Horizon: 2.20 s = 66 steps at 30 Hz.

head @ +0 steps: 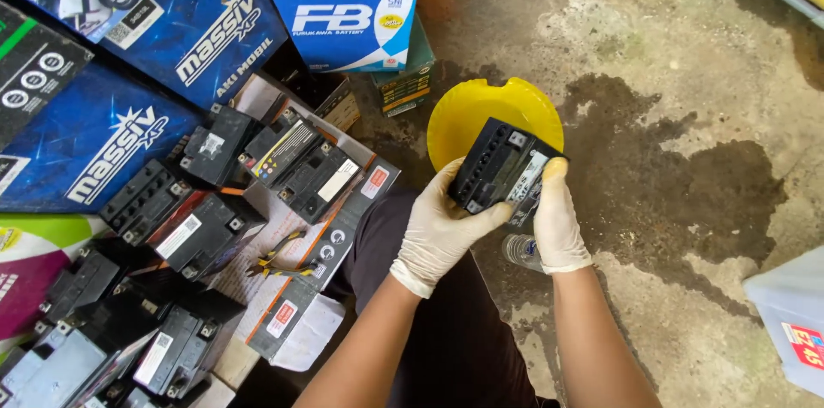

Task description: Cleaning small battery components in a bucket and inspecting batteries

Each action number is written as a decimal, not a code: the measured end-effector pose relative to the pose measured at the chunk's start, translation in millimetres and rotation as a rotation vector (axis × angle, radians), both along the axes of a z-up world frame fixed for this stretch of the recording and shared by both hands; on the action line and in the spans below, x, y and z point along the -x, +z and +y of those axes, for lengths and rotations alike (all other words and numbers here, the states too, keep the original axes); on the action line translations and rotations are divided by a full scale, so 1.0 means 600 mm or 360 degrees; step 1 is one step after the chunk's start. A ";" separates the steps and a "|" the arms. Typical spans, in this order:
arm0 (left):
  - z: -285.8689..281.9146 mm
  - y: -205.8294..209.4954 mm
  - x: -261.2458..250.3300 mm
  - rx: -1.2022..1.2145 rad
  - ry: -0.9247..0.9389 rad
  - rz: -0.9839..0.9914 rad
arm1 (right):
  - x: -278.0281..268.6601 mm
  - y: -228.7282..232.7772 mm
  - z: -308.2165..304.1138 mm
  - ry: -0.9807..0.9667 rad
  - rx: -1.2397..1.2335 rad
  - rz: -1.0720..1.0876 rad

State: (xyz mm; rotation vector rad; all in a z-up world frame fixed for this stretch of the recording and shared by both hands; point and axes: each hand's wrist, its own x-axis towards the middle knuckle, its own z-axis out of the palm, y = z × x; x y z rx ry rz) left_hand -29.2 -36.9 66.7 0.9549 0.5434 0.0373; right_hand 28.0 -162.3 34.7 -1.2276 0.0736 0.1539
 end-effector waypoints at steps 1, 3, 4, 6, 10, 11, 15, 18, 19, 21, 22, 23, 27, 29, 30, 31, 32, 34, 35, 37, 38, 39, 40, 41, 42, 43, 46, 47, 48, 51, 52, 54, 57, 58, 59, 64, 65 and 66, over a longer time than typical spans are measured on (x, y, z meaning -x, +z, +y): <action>0.000 -0.006 -0.005 -0.0003 -0.0009 -0.0009 | 0.000 -0.001 -0.010 -0.0009 -0.0003 -0.0009; -0.002 -0.021 -0.004 -0.0050 -0.0072 0.0045 | 0.010 -0.005 -0.032 -0.0089 0.0581 -0.0377; -0.002 -0.021 -0.004 -0.0051 -0.0075 0.0042 | 0.011 -0.009 -0.040 -0.0093 0.0581 -0.0380; -0.002 -0.022 -0.005 -0.0071 -0.0121 -0.0012 | 0.012 -0.017 -0.057 -0.0180 0.1160 -0.0756; -0.009 -0.022 -0.008 -0.0050 -0.0167 0.0006 | -0.002 -0.088 -0.092 -0.0440 0.1891 -0.1696; -0.006 -0.016 -0.006 -0.0136 -0.0237 0.0131 | -0.010 -0.116 -0.108 -0.0388 0.1846 -0.1888; 0.010 -0.015 -0.015 -0.0445 -0.0523 0.0457 | -0.045 -0.127 -0.118 0.0021 0.1611 -0.2425; 0.016 -0.008 -0.009 -0.0613 -0.0768 0.0483 | -0.047 -0.115 -0.118 0.0169 0.1485 -0.2414; 0.017 -0.024 -0.010 -0.0607 -0.0760 0.0487 | -0.039 -0.082 -0.103 0.0180 0.1480 -0.2416; 0.018 -0.059 -0.012 0.0229 -0.0265 0.0125 | -0.018 -0.018 -0.075 0.0137 0.1344 -0.1777; 0.021 -0.058 -0.009 0.0226 -0.0266 0.0124 | -0.020 -0.028 -0.072 0.0134 0.1343 -0.1777; 0.023 -0.056 -0.006 0.0291 -0.0238 -0.0010 | -0.023 -0.037 -0.070 -0.0068 0.1318 -0.1480; 0.044 -0.070 0.001 0.0683 0.0051 -0.0299 | -0.034 0.050 -0.055 -0.0252 0.1014 -0.1341; 0.052 -0.067 0.005 0.0804 0.0099 -0.0363 | -0.045 0.078 -0.059 -0.0309 0.0931 -0.1366; 0.055 -0.065 0.012 0.0928 0.0159 -0.0412 | -0.048 0.092 -0.061 -0.0352 0.0852 -0.1375; 0.055 -0.067 0.007 0.0925 0.0165 -0.0409 | -0.061 0.088 -0.048 -0.0347 0.0848 -0.1371; 0.054 -0.069 0.005 0.0913 0.0160 -0.0408 | -0.070 0.083 -0.036 -0.0330 0.0918 -0.1217; 0.050 -0.075 0.006 0.0896 0.0138 -0.0420 | -0.081 0.039 -0.026 -0.0334 0.0981 -0.1072; 0.047 -0.078 0.008 0.0811 0.0148 -0.0375 | -0.085 0.000 -0.028 -0.0263 0.1313 -0.0647; 0.052 -0.078 -0.006 0.0706 0.0142 -0.0382 | -0.102 -0.048 -0.023 -0.0222 0.1592 -0.0247; 0.050 -0.076 0.000 0.0712 0.0158 -0.0352 | -0.093 -0.062 -0.026 -0.0204 0.1593 -0.0241; 0.048 -0.077 0.005 0.0718 0.0174 -0.0322 | -0.085 -0.079 -0.029 -0.0185 0.1594 -0.0235; 0.052 -0.086 0.003 0.0722 0.0184 -0.0296 | -0.089 -0.049 -0.019 -0.0168 0.1600 -0.0212; 0.054 -0.096 0.001 0.0743 0.0187 -0.0347 | -0.094 -0.020 -0.010 -0.0214 0.1423 -0.0421; 0.051 -0.106 -0.002 0.0775 0.0181 -0.0397 | -0.100 0.012 -0.007 -0.0268 0.1252 -0.0624; 0.045 -0.103 0.009 0.0791 0.0185 -0.0369 | -0.094 0.028 -0.012 -0.0259 0.1271 -0.0599; 0.044 -0.098 -0.004 0.0784 0.0195 -0.0362 | -0.113 0.063 -0.008 -0.0384 0.1276 -0.1012; 0.043 -0.104 -0.004 0.0787 0.0201 -0.0375 | -0.111 0.055 -0.010 -0.0395 0.1433 -0.0857; 0.044 -0.110 -0.011 0.0788 0.0195 -0.0401 | -0.112 0.049 -0.010 -0.0422 0.1583 -0.0710; 0.043 -0.120 -0.007 0.0763 0.0186 -0.0405 | -0.112 -0.043 -0.007 -0.0174 0.1739 -0.0290; 0.044 -0.111 -0.005 0.0767 0.0181 -0.0401 | -0.108 -0.045 -0.013 -0.0177 0.1744 -0.0285; 0.046 -0.097 0.005 0.0698 0.0159 -0.0311 | -0.095 -0.052 -0.024 -0.0183 0.1598 -0.0171; 0.049 -0.093 0.006 0.0729 0.0159 -0.0361 | -0.103 0.033 -0.014 -0.0325 0.1375 -0.0714; 0.049 -0.094 0.003 0.0728 0.0156 -0.0379 | -0.101 0.055 -0.007 -0.0332 0.1372 -0.0731; 0.049 -0.094 0.000 0.0719 0.0158 -0.0353 | -0.099 0.078 0.000 -0.0375 0.1230 -0.0892; 0.044 -0.104 -0.002 0.0693 0.0155 -0.0354 | -0.099 0.024 0.007 -0.0515 0.1249 -0.0927; 0.043 -0.108 -0.003 0.0678 0.0156 -0.0337 | -0.080 0.030 0.017 -0.0443 0.1160 -0.0469; 0.045 -0.114 -0.004 0.0658 0.0159 -0.0318 | -0.061 0.033 0.032 -0.0355 0.1051 -0.0015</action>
